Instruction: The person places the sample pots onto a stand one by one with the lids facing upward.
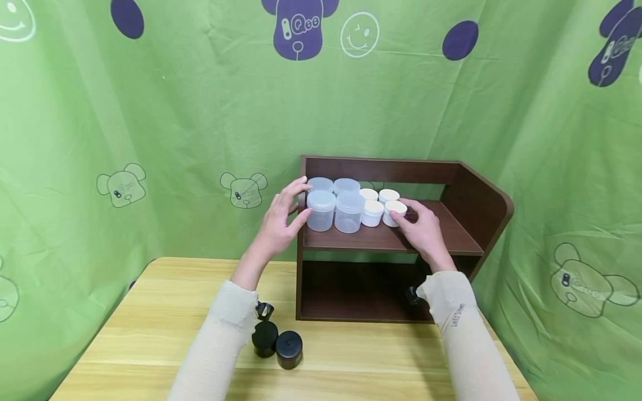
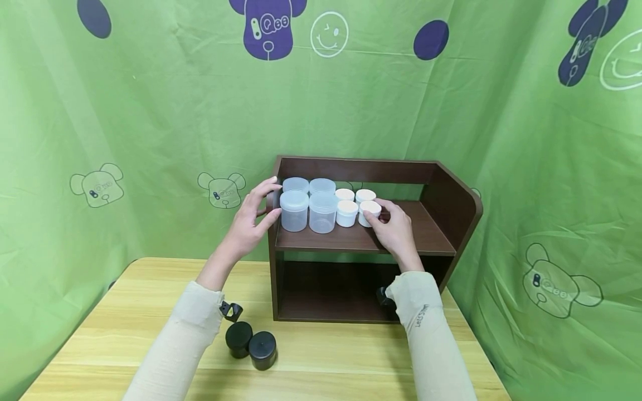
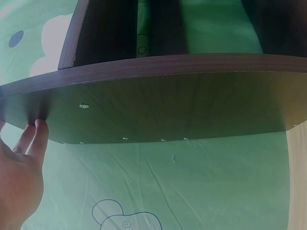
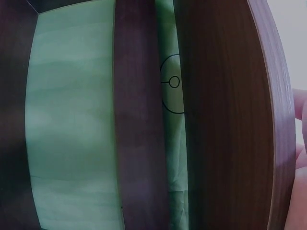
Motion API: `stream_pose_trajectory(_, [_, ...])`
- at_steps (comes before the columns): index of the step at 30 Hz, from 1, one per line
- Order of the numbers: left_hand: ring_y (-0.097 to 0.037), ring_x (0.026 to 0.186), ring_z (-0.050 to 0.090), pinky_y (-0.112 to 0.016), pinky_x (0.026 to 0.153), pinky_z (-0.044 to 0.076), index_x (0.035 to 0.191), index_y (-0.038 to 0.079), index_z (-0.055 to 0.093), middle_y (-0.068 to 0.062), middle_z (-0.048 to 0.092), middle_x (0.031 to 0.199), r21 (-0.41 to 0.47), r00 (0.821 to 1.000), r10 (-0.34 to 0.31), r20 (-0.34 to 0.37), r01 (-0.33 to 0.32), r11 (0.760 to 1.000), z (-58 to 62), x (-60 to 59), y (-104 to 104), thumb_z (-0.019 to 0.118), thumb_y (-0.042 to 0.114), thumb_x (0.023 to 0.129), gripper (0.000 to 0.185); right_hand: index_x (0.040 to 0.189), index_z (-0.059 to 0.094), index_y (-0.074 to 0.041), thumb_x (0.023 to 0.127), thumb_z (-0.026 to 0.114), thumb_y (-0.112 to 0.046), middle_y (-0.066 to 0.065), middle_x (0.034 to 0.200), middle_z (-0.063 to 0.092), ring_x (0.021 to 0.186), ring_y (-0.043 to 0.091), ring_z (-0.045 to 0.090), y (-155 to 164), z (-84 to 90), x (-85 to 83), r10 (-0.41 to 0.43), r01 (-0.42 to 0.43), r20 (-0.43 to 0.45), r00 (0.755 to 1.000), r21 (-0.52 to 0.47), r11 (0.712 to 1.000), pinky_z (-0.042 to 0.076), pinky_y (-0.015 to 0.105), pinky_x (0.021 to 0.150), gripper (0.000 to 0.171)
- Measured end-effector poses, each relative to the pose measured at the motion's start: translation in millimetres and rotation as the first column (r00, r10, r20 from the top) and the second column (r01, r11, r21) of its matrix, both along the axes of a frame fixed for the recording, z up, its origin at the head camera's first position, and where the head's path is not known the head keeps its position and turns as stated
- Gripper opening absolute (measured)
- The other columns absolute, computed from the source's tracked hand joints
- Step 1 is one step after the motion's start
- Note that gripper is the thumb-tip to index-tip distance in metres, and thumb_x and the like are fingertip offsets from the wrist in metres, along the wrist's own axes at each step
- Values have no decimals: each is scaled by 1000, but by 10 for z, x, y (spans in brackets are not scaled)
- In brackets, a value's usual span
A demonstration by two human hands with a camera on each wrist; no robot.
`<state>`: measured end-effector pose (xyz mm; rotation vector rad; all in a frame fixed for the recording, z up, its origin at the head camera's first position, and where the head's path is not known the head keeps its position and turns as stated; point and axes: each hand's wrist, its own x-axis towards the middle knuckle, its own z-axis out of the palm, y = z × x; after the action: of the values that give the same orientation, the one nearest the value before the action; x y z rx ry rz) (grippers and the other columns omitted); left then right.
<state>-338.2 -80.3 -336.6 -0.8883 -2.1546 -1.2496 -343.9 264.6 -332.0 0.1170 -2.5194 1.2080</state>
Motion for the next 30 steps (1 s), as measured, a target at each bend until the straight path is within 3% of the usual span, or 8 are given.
stream_pose_trajectory(10, [-25, 145, 38, -45, 117, 48, 152, 26, 43, 4, 31, 170, 1, 1000, -8, -5, 8, 1000, 0, -10, -1, 58, 26, 105, 49, 151, 51, -7, 99, 68, -45, 21, 155, 50, 144, 39, 44, -2, 12, 11, -2, 1, 19, 1000, 4, 1000, 39, 60, 120, 66])
stream_pose_trajectory(17, [-24, 144, 39, -47, 117, 48, 152, 26, 43, 10, 29, 169, 7, 1000, -9, 5, 9, 1000, -3, -8, -9, 58, 27, 105, 50, 151, 51, -7, 99, 67, -47, 20, 155, 50, 143, 38, 44, -7, 9, -3, 0, 0, 23, 1000, 6, 1000, 40, 59, 120, 68])
stream_pose_trajectory(21, [-24, 144, 39, -45, 117, 48, 153, 26, 43, 9, 29, 169, 2, 1000, -5, 1, 5, 1000, 0, -11, -12, 58, 28, 105, 50, 152, 50, -8, 99, 66, -47, 20, 156, 50, 143, 38, 44, -1, 11, -2, 1, -1, 23, 1000, 9, 1000, 40, 59, 120, 68])
stream_pose_trajectory(27, [-27, 145, 38, -52, 116, 49, 152, 25, 43, 3, 31, 170, 8, 1000, -16, -9, 16, 1000, 4, -17, -8, 58, 27, 105, 50, 153, 48, -6, 100, 67, -44, 22, 154, 49, 139, 38, 47, 18, -1, -11, 13, -13, 8, 1000, 27, 1000, 43, 58, 117, 68])
stream_pose_trajectory(30, [-27, 144, 39, -51, 116, 49, 152, 25, 43, 6, 31, 169, 8, 1000, -15, -6, 15, 1000, 0, -20, -6, 58, 27, 105, 50, 155, 45, -6, 100, 68, -42, 24, 152, 47, 137, 39, 47, 27, -9, -10, 16, -16, -6, 1000, 29, 999, 43, 57, 117, 70])
